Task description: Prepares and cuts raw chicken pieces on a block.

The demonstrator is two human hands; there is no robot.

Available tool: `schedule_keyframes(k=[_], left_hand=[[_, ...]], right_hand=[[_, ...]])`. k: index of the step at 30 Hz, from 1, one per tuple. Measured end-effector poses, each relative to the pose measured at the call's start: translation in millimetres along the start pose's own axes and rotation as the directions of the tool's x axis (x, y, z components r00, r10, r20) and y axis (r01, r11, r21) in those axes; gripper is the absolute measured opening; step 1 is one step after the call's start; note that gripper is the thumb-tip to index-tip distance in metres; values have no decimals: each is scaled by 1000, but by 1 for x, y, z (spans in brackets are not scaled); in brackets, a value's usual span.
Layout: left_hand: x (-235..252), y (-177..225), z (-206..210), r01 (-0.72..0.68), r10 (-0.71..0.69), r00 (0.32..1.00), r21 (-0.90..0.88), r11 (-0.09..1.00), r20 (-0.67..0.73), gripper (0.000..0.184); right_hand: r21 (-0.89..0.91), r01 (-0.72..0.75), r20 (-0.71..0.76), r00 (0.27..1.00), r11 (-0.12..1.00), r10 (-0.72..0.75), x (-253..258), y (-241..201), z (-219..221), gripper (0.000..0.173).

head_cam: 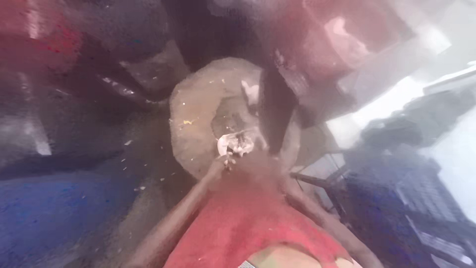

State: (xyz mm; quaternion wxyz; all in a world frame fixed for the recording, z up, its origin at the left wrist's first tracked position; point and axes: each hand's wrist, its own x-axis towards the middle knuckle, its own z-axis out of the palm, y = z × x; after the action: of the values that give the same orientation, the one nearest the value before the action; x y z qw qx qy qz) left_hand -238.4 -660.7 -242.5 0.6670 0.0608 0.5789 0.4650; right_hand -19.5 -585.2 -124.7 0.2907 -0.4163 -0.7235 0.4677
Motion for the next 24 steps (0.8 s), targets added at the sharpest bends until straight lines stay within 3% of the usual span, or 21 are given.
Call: schedule_keyframes(k=[2, 4, 6, 9, 12, 14, 16, 18, 20, 22, 24], left_hand=[[-2, -5, 11, 2, -2, 999, -13, 1000, 36, 33], [-6, -7, 12, 47, -45, 997, -32, 998, 55, 37], [-7, -7, 4, 61, -61, 998, -21, 998, 21, 38], [-4, -16, -19, 100, -97, 994, 68, 993, -52, 38], [-5, -25, -30, 150, -135, 983, 118, 982, -125, 36], [-9, -23, -31, 154, -139, 981, 105, 983, -136, 33], [-17, -16, -35, 118, -106, 988, 99, 988, -114, 31], [-35, -2, -41, 19, 9, 994, 250, 968, -111, 33], [-68, 20, -50, -45, 154, 981, 632, 774, -118, 40], [-94, 39, -60, -96, 239, 970, 824, 558, -49, 45], [-110, 48, -60, -171, 270, 963, 796, 581, 9, 42]], right_hand=[[-110, -220, 125, 964, 969, 233, -20, 39, 20, 57], [-255, -468, 219, 824, 846, 522, -33, 91, 39, 55], [-315, -537, 240, 753, 783, 613, -35, 100, 36, 57], [-294, -523, 250, 766, 800, 592, -26, 57, 16, 53], [-125, -405, 224, 878, 906, 423, -15, 16, 6, 52], [-4, -306, 183, 936, 952, 302, -12, 16, 16, 59], [-41, -345, 218, 913, 938, 345, -17, 48, 32, 58], [-144, -520, 322, 780, 842, 536, -22, 86, 36, 51], [-135, -580, 334, 736, 803, 588, -38, 109, 28, 53], [-195, -570, 273, 750, 798, 602, -46, 114, 13, 55], [-242, -520, 177, 806, 819, 565, -45, 104, 5, 53]])
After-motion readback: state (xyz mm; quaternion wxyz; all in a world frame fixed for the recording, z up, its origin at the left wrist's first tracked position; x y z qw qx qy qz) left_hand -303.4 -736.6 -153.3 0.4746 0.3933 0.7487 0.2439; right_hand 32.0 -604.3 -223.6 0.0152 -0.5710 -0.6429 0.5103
